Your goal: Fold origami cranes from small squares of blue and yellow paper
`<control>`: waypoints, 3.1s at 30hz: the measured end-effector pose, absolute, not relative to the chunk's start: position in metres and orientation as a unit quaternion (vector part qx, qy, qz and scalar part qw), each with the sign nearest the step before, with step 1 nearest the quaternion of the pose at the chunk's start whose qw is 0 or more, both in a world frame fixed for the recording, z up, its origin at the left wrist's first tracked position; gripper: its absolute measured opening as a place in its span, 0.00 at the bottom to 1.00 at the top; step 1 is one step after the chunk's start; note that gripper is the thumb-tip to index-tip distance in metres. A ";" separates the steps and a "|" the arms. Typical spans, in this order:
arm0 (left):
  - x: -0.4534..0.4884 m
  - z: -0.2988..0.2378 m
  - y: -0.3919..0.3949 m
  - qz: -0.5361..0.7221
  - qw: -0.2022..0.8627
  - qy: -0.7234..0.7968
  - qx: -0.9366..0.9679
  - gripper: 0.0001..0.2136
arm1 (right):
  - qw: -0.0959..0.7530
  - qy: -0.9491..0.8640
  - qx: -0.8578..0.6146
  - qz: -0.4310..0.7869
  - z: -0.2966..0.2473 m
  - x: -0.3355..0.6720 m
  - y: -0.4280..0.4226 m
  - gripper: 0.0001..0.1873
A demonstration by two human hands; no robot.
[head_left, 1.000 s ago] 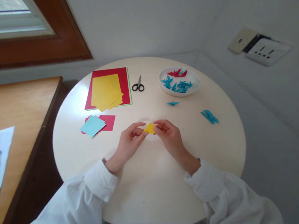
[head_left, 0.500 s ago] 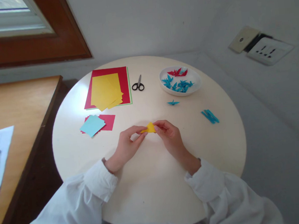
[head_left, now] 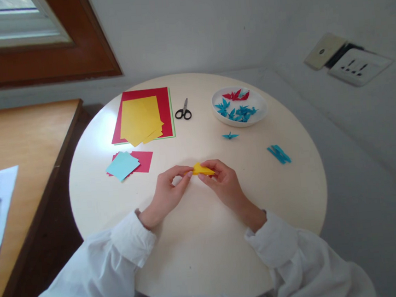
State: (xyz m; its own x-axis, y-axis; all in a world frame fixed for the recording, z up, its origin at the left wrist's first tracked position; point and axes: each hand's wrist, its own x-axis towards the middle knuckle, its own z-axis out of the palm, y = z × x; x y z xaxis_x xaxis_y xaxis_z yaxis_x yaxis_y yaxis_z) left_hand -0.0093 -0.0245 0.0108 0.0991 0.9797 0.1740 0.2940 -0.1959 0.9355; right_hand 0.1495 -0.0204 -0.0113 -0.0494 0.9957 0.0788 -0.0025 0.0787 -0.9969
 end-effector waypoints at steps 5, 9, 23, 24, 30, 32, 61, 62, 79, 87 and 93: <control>-0.009 0.009 -0.024 0.454 0.392 0.497 0.627 0.08 | 0.507 -0.540 -0.462 0.488 -0.013 0.150 -0.020 0.11; -0.010 0.007 -0.024 0.456 0.367 0.481 0.652 0.07 | 0.515 -0.543 -0.451 0.486 -0.014 0.151 -0.019 0.09; -0.011 0.012 -0.024 0.422 0.337 0.453 0.710 0.06 | 0.523 -0.541 -0.396 0.526 -0.005 0.150 -0.020 0.05; -0.011 0.012 -0.024 0.423 0.342 0.454 0.705 0.06 | 0.519 -0.544 -0.395 0.527 -0.005 0.150 -0.020 0.05; -0.011 0.008 -0.024 0.454 0.377 0.452 0.669 0.05 | 0.515 -0.561 -0.408 0.504 -0.002 0.150 -0.021 0.04; -0.011 0.007 -0.023 0.460 0.383 0.452 0.662 0.05 | 0.522 -0.568 -0.408 0.488 -0.002 0.151 -0.021 0.03; -0.009 0.010 -0.019 0.432 0.484 0.491 0.582 0.07 | 0.516 -0.633 -0.448 0.365 -0.011 0.151 -0.022 0.02; -0.009 0.010 -0.019 0.431 0.485 0.493 0.580 0.07 | 0.513 -0.634 -0.452 0.362 -0.010 0.151 -0.022 0.02; -0.007 0.008 -0.022 0.474 0.499 0.485 0.539 0.10 | 0.512 -0.645 -0.468 0.320 -0.002 0.149 -0.023 0.03; -0.007 0.008 -0.022 0.473 0.485 0.486 0.553 0.10 | 0.524 -0.639 -0.467 0.314 -0.001 0.149 -0.024 0.03; -0.006 0.011 -0.024 0.472 0.496 0.478 0.550 0.11 | 0.531 -0.635 -0.463 0.316 -0.001 0.149 -0.025 0.03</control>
